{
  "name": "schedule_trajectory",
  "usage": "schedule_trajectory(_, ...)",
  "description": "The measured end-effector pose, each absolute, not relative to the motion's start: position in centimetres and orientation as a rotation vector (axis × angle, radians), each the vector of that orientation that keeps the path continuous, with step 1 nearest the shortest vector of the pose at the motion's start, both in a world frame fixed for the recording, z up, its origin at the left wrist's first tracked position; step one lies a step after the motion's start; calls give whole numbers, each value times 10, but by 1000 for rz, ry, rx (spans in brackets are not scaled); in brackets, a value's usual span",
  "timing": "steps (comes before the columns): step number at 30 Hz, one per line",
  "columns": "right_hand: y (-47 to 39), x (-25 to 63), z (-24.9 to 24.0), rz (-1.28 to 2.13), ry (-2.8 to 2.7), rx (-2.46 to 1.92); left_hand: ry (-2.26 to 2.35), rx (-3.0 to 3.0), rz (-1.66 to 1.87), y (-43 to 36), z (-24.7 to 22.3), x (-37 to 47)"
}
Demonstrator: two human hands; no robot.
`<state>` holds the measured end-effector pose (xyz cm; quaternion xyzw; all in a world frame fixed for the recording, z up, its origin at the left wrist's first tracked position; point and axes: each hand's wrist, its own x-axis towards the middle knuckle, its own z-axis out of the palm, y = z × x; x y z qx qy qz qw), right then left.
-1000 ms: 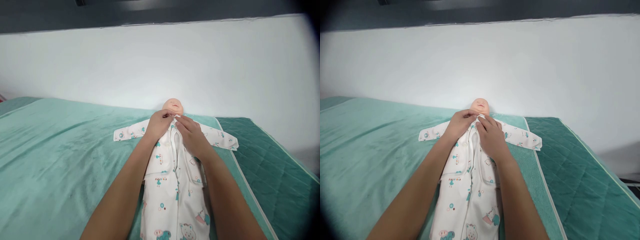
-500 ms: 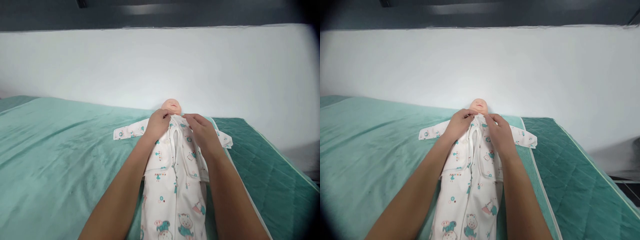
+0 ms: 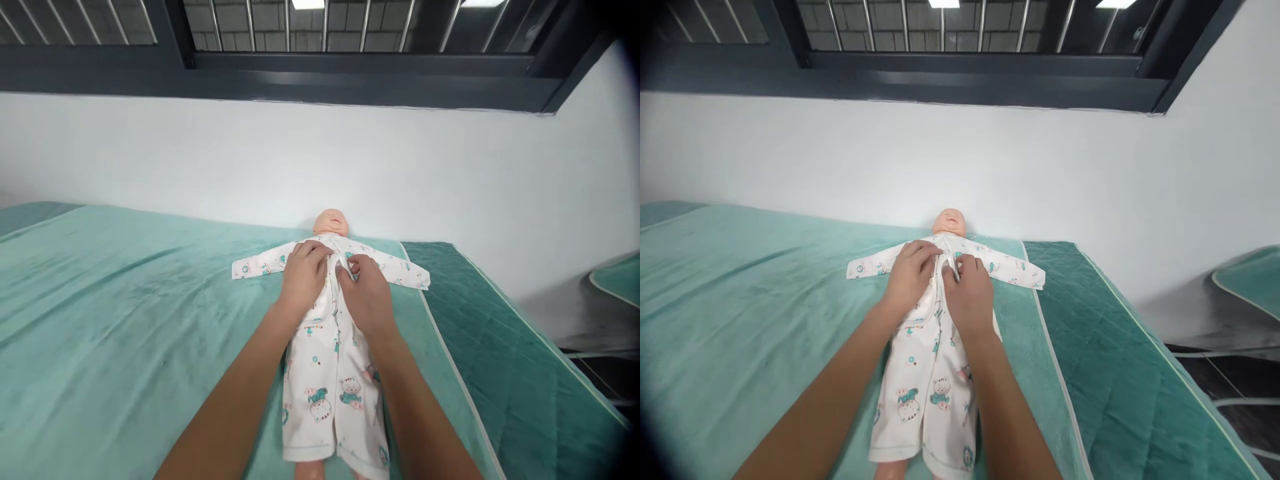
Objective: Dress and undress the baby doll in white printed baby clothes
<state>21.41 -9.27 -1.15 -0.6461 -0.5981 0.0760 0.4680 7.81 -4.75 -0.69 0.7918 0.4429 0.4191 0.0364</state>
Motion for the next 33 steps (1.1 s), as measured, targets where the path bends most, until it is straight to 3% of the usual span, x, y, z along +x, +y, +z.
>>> schedule_trajectory(9, -89, 231, -9, 694, -1262, -1345, 1397, 2119, 1231, -48, -5, 77)
schedule_trajectory(16, -88, 221, -9, 583, -1206, -1415, 1344, 1832, 1260, -45, 11, 88)
schedule_trajectory(24, -84, 230, -11, 847, -1066, -1236, 1157, 1592, 1151, -55, 17, 96)
schedule_trajectory(33, -87, 225, -5, 794, -1140, -1202, 1024, 1495, 1140, -50, 17, 91)
